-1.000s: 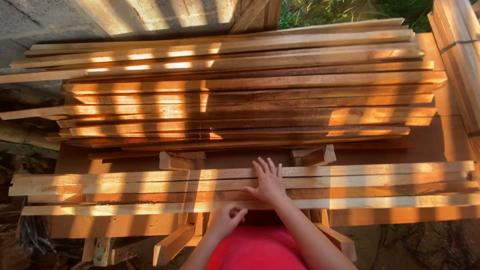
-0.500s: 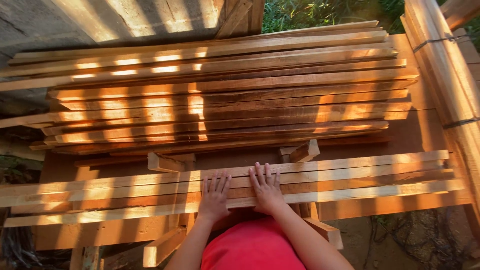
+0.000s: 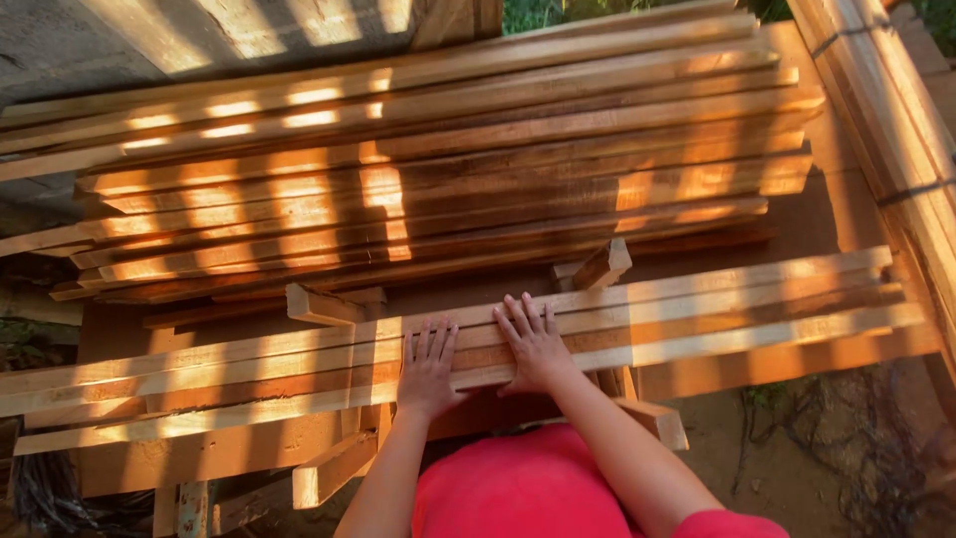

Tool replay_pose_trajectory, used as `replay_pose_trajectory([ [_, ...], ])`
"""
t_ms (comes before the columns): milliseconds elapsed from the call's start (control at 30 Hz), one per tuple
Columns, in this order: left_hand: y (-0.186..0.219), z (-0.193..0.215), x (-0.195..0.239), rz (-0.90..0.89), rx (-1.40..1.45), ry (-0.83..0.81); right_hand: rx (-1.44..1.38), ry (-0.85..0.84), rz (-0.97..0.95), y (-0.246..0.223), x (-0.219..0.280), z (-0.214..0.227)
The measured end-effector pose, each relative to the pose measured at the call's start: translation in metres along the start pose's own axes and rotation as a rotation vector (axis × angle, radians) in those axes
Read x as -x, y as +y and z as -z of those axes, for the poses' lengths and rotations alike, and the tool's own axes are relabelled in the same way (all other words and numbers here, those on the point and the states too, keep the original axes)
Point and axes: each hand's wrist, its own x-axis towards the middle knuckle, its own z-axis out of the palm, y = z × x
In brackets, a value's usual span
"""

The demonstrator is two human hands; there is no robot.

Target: The person arranges several wooden planks on a wooden rack and secures them by wrapping and tying black wire around the stack. The person then lifts the completed bundle and places it onto a larger pile of similar wood bundles.

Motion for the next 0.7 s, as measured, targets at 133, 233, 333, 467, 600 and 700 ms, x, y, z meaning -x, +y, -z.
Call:
replay_pose_trajectory([
  [133,0.002,0.006,0.003,0.003,-0.008,0.060,0.022,0.071,0.028,0.004,0.003,-0.013],
  [233,0.003,0.003,0.000,0.012,-0.019,0.112,0.002,0.143,0.074,0.011,0.002,-0.022],
  [333,0.001,0.001,0.005,-0.007,-0.013,0.201,-0.002,0.178,0.092,0.009,0.002,-0.027],
  [467,0.003,0.006,0.001,-0.012,-0.006,0.255,-0.016,0.224,0.091,0.010,0.001,-0.020],
  [600,-0.001,-0.001,-0.001,-0.013,-0.006,0.252,-0.267,0.218,-0.127,0.011,-0.039,-0.016],
  [700,0.000,-0.003,0.002,-0.022,-0.036,0.220,-0.197,0.158,-0.085,0.006,-0.066,-0.005],
])
